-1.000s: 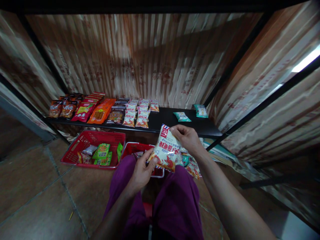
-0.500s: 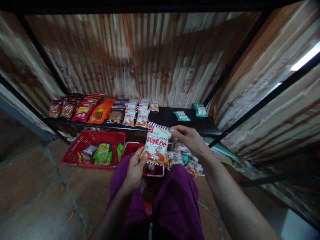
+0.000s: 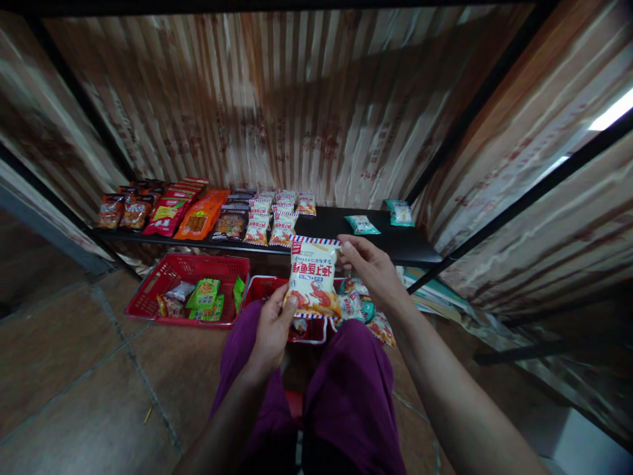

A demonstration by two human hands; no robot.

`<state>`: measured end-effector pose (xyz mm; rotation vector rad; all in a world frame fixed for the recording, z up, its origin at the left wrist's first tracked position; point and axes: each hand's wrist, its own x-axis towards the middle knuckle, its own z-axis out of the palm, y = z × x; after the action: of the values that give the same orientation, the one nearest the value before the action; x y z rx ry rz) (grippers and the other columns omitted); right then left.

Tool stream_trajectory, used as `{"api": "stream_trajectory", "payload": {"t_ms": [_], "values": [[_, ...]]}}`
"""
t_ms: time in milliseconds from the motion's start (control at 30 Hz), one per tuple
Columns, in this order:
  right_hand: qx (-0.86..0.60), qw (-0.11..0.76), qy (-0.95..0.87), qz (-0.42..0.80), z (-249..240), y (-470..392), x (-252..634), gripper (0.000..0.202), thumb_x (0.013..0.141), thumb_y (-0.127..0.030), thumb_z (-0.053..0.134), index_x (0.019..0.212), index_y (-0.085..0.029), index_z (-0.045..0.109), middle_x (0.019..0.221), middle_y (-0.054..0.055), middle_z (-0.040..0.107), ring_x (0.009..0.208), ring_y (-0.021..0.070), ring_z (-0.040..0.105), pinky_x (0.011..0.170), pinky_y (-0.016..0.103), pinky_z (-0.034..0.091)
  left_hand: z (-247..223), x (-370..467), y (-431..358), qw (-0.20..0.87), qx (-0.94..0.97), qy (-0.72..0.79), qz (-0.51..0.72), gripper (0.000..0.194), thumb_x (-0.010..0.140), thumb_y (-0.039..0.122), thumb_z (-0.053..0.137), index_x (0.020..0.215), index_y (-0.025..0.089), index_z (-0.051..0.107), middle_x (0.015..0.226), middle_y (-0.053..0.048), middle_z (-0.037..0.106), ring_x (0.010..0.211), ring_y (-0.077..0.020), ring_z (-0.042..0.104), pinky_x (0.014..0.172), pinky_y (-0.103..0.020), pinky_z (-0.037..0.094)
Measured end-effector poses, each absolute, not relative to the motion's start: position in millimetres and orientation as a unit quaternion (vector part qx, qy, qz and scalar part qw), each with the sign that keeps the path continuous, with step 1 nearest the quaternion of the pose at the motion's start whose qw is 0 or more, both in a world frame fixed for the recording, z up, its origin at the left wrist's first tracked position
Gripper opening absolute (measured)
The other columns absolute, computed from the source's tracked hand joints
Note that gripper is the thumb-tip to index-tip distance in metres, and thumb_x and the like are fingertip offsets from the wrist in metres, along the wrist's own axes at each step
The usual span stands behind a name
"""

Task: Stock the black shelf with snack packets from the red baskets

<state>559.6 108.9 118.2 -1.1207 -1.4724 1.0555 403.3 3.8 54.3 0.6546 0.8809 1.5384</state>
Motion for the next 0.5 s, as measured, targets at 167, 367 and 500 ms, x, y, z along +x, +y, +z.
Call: {"api": "stream_trajectory", "payload": {"t_ms": [167,367,500], "values": [[-0.459,0.435,-0.541,0.553,91,84,551,0.055,0.063,-0.055,0.073,0.107,-0.022,0.063,0.094,0.008,0.071,0.084,0.0208,0.066,0.069,0.032,0.053,59,404,11,0.541,0.253,0.406,0.692,0.048,0.072,0.043,0.068,0.111,0.016,0.057,0.105,-0.009,0.069,0.090,-0.0213,0.066,0.080,-0.032,0.052],[-0.434,0.436,-0.460,0.640,70,53,529,0.047,0.060,-0.045,0.079,0.098,-0.021,0.066,0.098,0.005,0.069,0.084,0.0191,0.066,0.072,0.032,0.055,62,405,12,0.537,0.246,0.421,0.688,0.043,0.074,0.040,0.068,0.108,0.017,0.056,0.106,-0.009,0.068,0.090,-0.0194,0.065,0.080,-0.030,0.052],[-0.434,0.458,-0.425,0.649,71,48,522,0.041,0.059,-0.043,0.080,0.090,-0.020,0.067,0.089,0.003,0.069,0.074,0.0164,0.065,0.065,0.028,0.055,63,402,12,0.540,0.248,0.410,0.692,0.035,0.074,0.041,0.066,0.100,0.018,0.060,0.100,-0.005,0.068,0.090,-0.0185,0.065,0.078,-0.028,0.051]]}}
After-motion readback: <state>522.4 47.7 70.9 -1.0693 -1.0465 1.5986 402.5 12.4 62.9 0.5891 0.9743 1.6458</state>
